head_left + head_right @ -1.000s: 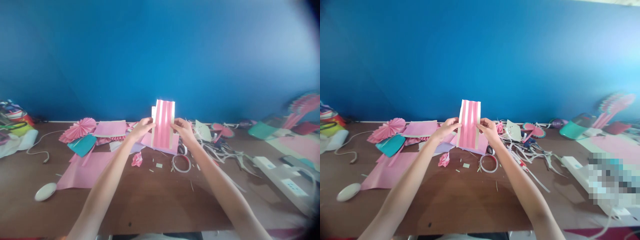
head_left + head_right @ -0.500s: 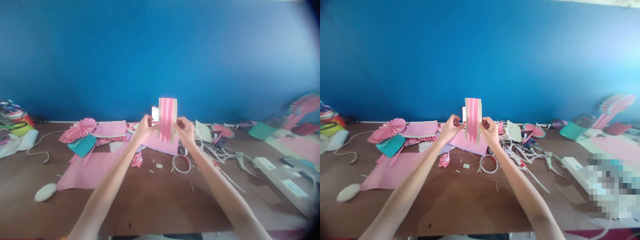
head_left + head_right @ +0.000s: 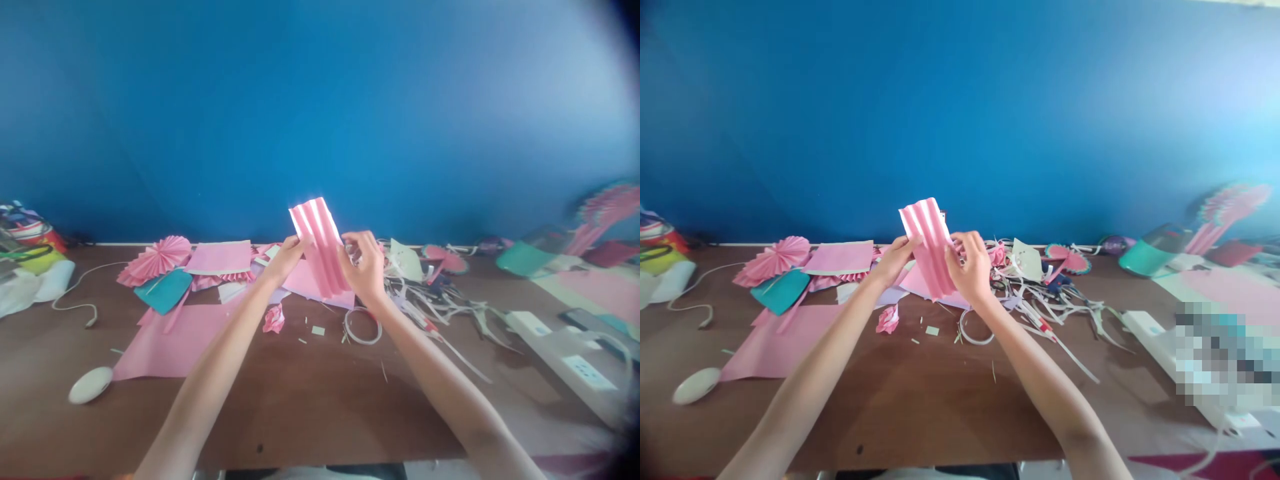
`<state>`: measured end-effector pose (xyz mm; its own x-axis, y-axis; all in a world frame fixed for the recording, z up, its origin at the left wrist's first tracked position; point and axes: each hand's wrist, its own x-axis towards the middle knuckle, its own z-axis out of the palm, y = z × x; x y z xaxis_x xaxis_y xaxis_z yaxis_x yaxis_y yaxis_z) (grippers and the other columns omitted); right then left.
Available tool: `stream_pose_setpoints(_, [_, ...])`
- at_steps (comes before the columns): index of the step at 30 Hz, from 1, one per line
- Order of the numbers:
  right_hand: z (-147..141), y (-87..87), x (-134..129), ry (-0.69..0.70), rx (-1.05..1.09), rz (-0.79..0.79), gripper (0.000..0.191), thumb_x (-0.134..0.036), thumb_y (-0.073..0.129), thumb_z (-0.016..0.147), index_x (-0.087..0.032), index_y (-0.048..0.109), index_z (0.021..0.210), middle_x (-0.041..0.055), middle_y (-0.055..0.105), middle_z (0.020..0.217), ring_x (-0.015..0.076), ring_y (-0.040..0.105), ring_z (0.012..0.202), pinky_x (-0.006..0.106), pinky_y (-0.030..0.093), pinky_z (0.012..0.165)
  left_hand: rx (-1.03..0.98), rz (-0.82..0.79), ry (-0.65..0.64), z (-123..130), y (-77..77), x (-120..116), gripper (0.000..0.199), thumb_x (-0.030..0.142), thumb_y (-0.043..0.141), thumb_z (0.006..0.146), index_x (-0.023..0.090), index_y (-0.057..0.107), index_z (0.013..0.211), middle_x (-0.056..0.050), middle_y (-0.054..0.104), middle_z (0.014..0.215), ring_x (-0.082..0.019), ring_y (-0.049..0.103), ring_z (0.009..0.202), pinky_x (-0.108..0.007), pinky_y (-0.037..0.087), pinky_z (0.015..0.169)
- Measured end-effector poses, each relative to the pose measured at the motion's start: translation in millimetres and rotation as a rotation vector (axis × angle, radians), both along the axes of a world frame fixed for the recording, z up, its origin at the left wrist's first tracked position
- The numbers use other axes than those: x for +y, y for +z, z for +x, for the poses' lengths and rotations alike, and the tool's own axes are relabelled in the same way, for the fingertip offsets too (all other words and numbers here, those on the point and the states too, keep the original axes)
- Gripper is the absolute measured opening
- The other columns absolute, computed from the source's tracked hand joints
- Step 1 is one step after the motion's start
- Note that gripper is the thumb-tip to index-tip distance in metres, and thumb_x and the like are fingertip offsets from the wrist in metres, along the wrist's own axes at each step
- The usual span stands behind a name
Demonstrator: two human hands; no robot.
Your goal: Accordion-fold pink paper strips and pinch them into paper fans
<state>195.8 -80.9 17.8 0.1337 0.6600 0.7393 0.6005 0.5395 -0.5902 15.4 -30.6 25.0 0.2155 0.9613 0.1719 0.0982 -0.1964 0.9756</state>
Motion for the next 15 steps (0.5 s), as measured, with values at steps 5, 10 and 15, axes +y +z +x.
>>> stream_pose_setpoints(5, [11,0.5,13,0.410,0.440,-0.475,0.029,-0.048,0.064,0.082,-0.022,0.065,0.095,0.0052,0.068,0.093,0.0180,0.061,0.079,0.031,0.049,0.070,0.186,-0.013,-0.076,-13,6.8,0,0.037,0.055,0.063,0.079,0.019,0.054,0.082,-0.009,0.059,0.099,-0.024,0.054,0.093,-0.034,0.040,0.078])
stream_pose_setpoints(10, [18,-2.0,17,0.375,0.528,-0.454,0.029,-0.046,0.074,0.073,-0.020,0.068,0.083,0.0027,0.068,0.078,0.0172,0.061,0.073,0.027,0.046,0.063,0.258,0.008,-0.134,-11,2.5,6,0.046,0.062,0.059,0.079,0.021,0.042,0.069,-0.003,0.048,0.070,-0.020,0.051,0.072,-0.035,0.039,0.068])
stream_pose_setpoints(15, [21,-2.7,18,0.239,0.440,-0.381,0.029,-0.047,0.071,0.075,-0.018,0.070,0.080,0.0021,0.067,0.074,0.0146,0.056,0.066,0.025,0.041,0.057,0.235,0.007,-0.141,-8,-3.9,11,0.043,0.062,0.061,0.079,0.020,0.051,0.074,-0.007,0.056,0.075,-0.024,0.056,0.079,-0.039,0.045,0.073])
